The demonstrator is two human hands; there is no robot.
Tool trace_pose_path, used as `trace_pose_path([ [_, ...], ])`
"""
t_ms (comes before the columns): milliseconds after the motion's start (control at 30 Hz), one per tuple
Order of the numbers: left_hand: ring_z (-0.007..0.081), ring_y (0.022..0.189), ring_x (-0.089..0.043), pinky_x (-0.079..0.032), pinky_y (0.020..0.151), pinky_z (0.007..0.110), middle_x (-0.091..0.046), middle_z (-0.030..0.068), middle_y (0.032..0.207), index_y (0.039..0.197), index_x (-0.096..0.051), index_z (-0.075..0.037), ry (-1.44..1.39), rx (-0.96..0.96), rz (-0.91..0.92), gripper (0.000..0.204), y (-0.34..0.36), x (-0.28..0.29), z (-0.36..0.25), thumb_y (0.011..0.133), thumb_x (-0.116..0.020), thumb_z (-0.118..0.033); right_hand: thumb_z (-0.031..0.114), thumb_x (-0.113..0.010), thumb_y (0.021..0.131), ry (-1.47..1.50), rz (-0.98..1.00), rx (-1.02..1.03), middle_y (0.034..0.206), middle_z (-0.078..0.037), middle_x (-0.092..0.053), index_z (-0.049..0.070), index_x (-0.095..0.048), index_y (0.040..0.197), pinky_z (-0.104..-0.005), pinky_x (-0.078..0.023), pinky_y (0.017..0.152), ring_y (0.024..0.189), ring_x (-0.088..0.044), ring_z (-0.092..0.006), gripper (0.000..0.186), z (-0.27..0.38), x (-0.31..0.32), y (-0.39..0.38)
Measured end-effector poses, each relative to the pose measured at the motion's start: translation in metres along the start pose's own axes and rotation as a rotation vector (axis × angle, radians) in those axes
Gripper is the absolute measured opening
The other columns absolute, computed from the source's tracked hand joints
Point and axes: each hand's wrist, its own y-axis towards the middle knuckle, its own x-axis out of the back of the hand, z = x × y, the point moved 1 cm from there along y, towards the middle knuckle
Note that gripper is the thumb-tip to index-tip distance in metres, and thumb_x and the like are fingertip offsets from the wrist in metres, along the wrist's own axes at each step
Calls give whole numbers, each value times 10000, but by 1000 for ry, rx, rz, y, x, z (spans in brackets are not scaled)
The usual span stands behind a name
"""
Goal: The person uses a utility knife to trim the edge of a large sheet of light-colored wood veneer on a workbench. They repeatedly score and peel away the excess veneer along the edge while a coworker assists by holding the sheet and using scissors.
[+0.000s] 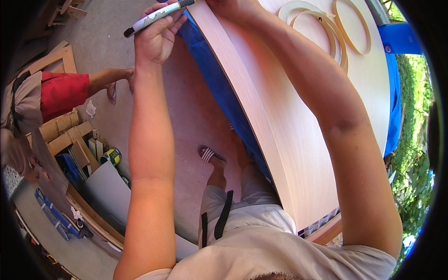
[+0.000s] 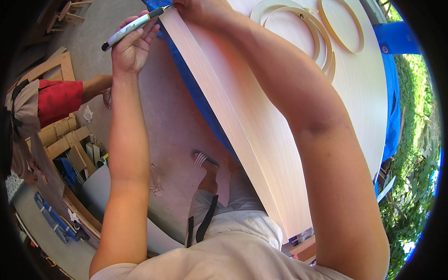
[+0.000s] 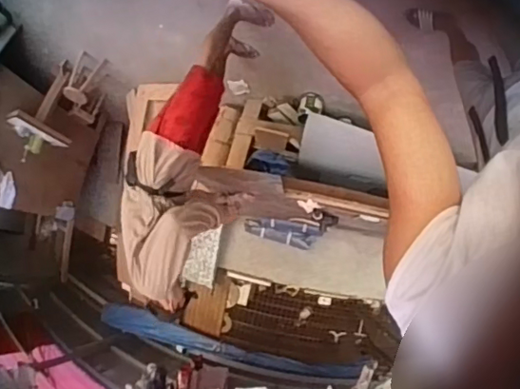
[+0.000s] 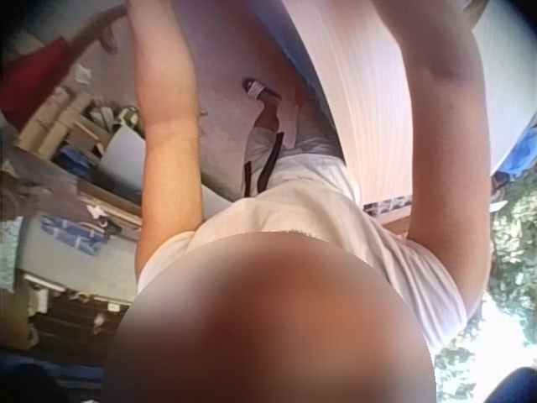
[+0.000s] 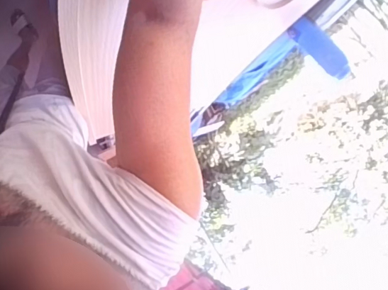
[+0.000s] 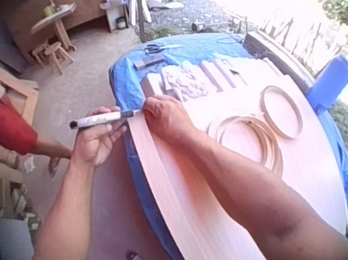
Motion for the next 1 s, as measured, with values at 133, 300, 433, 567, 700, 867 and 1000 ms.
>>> trace_pose_path([
  [133, 445, 1333, -565, -464, 1132, 584, -635, 184, 1368, 1225, -625, -96, 8, 10, -28, 404, 1, 3, 1, 897, -526, 119, 116, -644, 858, -13, -12, 47, 808, -163, -666, 62, -626, 786, -481, -544, 722, 824, -676, -386, 92, 0, 0, 1],
  [300, 446, 1329, -567, -462, 1132, 587, -634, 184, 1368, 1226, -623, -91, -10, 10, -11, 413, 1, 6, 3, 885, -531, 124, 105, -637, 856, -17, -3, 47, 812, -165, -659, 61, -616, 786, -486, -540, 734, 834, -673, -387, 86, -1, 0, -1],
  [433, 444, 1331, -565, -463, 1127, 590, -636, 182, 1363, 1230, -622, -87, -20, 13, 4, 417, -1, 7, 5, 881, -533, 123, 95, -628, 855, -32, 4, 58, 810, -170, -655, 57, -606, 778, -493, -538, 739, 832, -670, -391, 88, -1, 2, -3],
  [567, 446, 1336, -560, -458, 1126, 592, -637, 178, 1359, 1232, -626, -87, 1, 11, -9, 423, -4, 4, 6, 880, -525, 124, 95, -624, 858, -40, 4, 61, 811, -178, -652, 55, -602, 777, -497, -536, 741, 830, -669, -393, 92, 2, 4, -4],
  [700, 450, 1340, -555, -452, 1132, 589, -639, 174, 1354, 1227, -630, -87, 13, 18, -22, 424, -10, -4, 3, 877, -517, 125, 95, -630, 858, -49, -4, 82, 801, -184, -645, 52, -599, 776, -499, -532, 716, 807, -664, -399, 98, 8, 7, -10],
  [867, 448, 1342, -554, -454, 1131, 583, -644, 169, 1349, 1221, -633, -85, 51, 28, -65, 419, -25, -23, 4, 876, -514, 121, 94, -643, 858, -36, -11, 58, 797, -183, -643, 57, -607, 797, -498, -527, 686, 781, -661, -405, 79, 15, 10, -20],
  [1000, 436, 1339, -560, -463, 1123, 578, -647, 163, 1347, 1223, -632, -82, 34, 26, -50, 416, -34, -27, 7, 875, -520, 116, 96, -646, 858, -20, -31, 79, 812, -174, -656, 68, -622, 822, -489, -539, 706, 804, -669, -402, 52, 18, 12, -29],
])
